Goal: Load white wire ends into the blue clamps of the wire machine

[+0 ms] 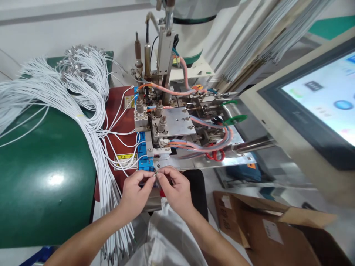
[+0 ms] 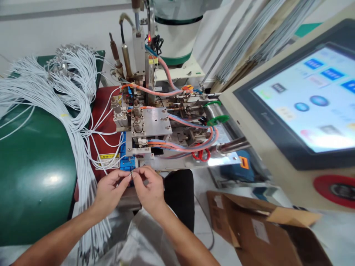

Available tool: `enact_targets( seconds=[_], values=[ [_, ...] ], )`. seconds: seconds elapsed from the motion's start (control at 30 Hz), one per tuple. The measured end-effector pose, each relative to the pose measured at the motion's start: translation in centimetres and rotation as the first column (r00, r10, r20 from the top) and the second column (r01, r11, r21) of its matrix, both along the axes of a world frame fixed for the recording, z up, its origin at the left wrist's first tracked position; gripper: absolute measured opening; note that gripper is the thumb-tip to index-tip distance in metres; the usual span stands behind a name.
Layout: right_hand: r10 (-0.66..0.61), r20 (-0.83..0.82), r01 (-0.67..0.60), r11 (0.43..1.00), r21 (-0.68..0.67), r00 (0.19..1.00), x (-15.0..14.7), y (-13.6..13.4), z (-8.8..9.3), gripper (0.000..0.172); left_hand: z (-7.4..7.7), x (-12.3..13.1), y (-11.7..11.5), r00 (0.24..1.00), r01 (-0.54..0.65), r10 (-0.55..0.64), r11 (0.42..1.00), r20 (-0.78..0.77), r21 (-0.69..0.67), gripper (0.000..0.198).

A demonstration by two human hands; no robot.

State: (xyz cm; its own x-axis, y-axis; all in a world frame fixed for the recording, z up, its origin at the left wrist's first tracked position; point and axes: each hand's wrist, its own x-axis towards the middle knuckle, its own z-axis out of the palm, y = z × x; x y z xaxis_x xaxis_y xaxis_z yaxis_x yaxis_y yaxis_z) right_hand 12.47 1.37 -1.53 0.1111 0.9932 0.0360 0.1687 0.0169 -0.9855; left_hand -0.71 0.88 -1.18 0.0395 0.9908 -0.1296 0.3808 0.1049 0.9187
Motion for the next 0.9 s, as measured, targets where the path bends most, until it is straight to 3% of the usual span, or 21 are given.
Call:
enact_targets(
  seconds=[0.17,0.37,0.47,0.57,0.7,0.8,0.9],
  values=[
    [0.17,0.206,-0.182,0.982,0.041,0.964,1.2,0.6,0.5,0.012,0.5,-0.4,0.6,0.993,0.12,-0.119,0.99,0.016,-0.071,0.013],
    [-0.024,0.069,0.023,1.0,0.017,0.997,-0.8,-0.2,-0.4,0.014,0.0,0.0,0.0,1.0,0.004,-0.003,0.999,0.02,-0.047,0.013],
    [-0.064,0.022,0.064,0.998,0.018,0.998,-1.6,-0.4,-0.8,0.013,-0.4,0.1,-0.3,0.999,-0.016,0.017,1.0,0.03,-0.027,0.014],
    [-0.064,0.062,0.056,0.99,0.126,0.996,-1.5,-0.2,-0.8,0.011,-0.6,0.1,-0.4,0.999,-0.011,0.012,1.0,0.04,-0.026,0.014],
    [0.069,0.166,-0.107,0.967,0.232,0.984,0.1,0.5,-0.3,0.008,-0.1,-0.3,0.0,0.999,0.048,-0.047,0.998,0.024,-0.043,0.013],
    [0.233,0.259,-0.282,0.944,0.172,0.937,1.6,1.2,0.6,0.009,0.9,-0.9,0.6,0.985,0.162,-0.165,0.985,-0.041,-0.066,0.013],
    [0.425,0.314,-0.467,0.881,0.072,0.849,2.4,1.6,1.2,0.01,1.8,-1.5,1.0,0.937,0.313,-0.322,0.946,-0.136,-0.085,0.014]
  ],
)
